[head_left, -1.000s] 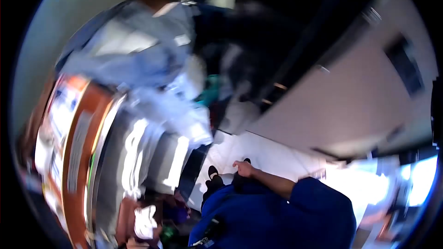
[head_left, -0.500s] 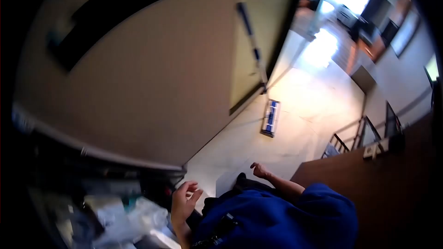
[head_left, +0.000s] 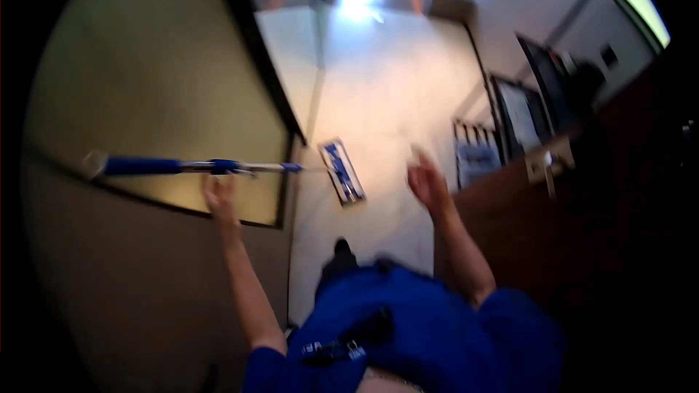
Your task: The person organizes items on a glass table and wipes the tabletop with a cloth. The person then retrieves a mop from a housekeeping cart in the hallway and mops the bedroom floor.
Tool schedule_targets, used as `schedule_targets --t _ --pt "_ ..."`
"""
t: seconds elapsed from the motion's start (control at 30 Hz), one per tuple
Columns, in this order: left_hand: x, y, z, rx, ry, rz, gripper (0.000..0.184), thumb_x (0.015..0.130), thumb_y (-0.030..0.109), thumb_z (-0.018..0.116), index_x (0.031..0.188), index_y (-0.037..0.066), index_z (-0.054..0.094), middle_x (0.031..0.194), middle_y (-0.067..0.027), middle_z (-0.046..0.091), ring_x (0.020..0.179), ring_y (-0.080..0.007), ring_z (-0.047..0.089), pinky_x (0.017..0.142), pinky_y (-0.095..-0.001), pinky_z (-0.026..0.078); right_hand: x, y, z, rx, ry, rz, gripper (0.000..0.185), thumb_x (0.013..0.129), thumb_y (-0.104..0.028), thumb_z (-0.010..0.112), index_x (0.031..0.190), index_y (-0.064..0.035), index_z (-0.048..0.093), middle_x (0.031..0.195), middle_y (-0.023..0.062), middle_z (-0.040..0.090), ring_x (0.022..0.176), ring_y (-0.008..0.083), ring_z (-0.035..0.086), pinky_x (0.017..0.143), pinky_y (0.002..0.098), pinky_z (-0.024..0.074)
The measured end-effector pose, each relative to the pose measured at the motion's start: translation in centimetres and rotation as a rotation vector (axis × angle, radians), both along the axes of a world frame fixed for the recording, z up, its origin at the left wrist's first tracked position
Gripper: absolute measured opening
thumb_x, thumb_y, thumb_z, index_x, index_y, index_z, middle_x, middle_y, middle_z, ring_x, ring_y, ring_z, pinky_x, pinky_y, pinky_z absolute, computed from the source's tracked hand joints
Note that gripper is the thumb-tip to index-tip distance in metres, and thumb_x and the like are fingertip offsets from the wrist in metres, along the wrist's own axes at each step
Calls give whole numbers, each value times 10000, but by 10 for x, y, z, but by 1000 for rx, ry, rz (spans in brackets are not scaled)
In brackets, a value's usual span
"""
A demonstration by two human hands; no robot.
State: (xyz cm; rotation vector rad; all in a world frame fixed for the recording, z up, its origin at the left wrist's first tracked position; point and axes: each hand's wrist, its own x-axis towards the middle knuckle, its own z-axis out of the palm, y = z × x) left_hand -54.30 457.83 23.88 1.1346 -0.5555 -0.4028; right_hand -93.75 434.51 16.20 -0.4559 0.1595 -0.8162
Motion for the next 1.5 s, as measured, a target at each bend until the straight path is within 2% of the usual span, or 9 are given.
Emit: schedule_targets --t 0.07,0.27,0.77,0.93,1.1,1.27,1.33,1.4,1.5 --pt "24 -50 5 116 90 218 486 823 132 635 1245 68 402 980 -53 512 917 -159 511 818 -280 434 14 -9 102 -11 128 -196 400 878 -76 443 1273 -78 381 814 60 556 613 117 464 545 238 383" --pt "13 -142 37 237 -5 555 319 863 280 554 791 -28 595 798 -93 588 755 -186 540 722 -314 444 4 -94 131 -71 139 -409 428 848 -70 408 1275 -43 388 899 105 547 624 131 466 539 231 391" --pt "-20 -531 71 442 -408 260 257 880 164 560 670 36 487 598 -43 530 586 -121 499 618 -250 404 -16 -505 105 146 37 -449 603 673 79 497 1261 -30 417 920 99 489 631 121 387 534 209 322" --pt "-8 -658 49 323 -202 151 271 887 108 556 643 32 465 502 -53 468 411 -118 431 443 -253 378 -9 -652 64 167 76 -415 643 646 104 508 1267 -29 413 939 103 487 636 111 384 545 206 317" --pt "27 -817 49 434 -177 312 335 874 169 599 603 49 442 487 -18 428 381 -98 401 377 -232 320 -27 -797 -4 217 443 -466 624 651 87 524 1255 -31 417 838 61 516 612 94 428 534 213 352" --pt "64 -1000 143 375 -240 386 312 867 220 623 650 59 466 501 -15 439 386 -91 398 381 -230 314 -95 -877 -116 310 1173 -446 386 682 106 516 1048 -18 522 646 10 472 485 107 427 424 243 368" --pt "78 -1064 177 299 -249 378 288 865 231 629 696 55 476 522 -20 449 430 -94 422 409 -228 333 -128 -876 -151 271 1545 -273 197 687 68 583 832 -58 537 617 22 500 469 123 469 392 270 393" --pt "98 -1113 200 241 -311 365 280 878 266 607 731 64 479 568 -26 465 492 -106 436 463 -243 359 -155 -877 -171 741 1507 -175 175 697 74 593 800 -54 532 635 63 552 483 166 523 393 297 415" --pt "83 -1194 232 174 -483 178 292 898 340 547 763 90 479 646 -28 467 543 -123 422 542 -266 354 -197 -915 -197 544 1940 280 47 701 -7 612 722 -31 577 614 96 581 500 178 560 419 311 441"
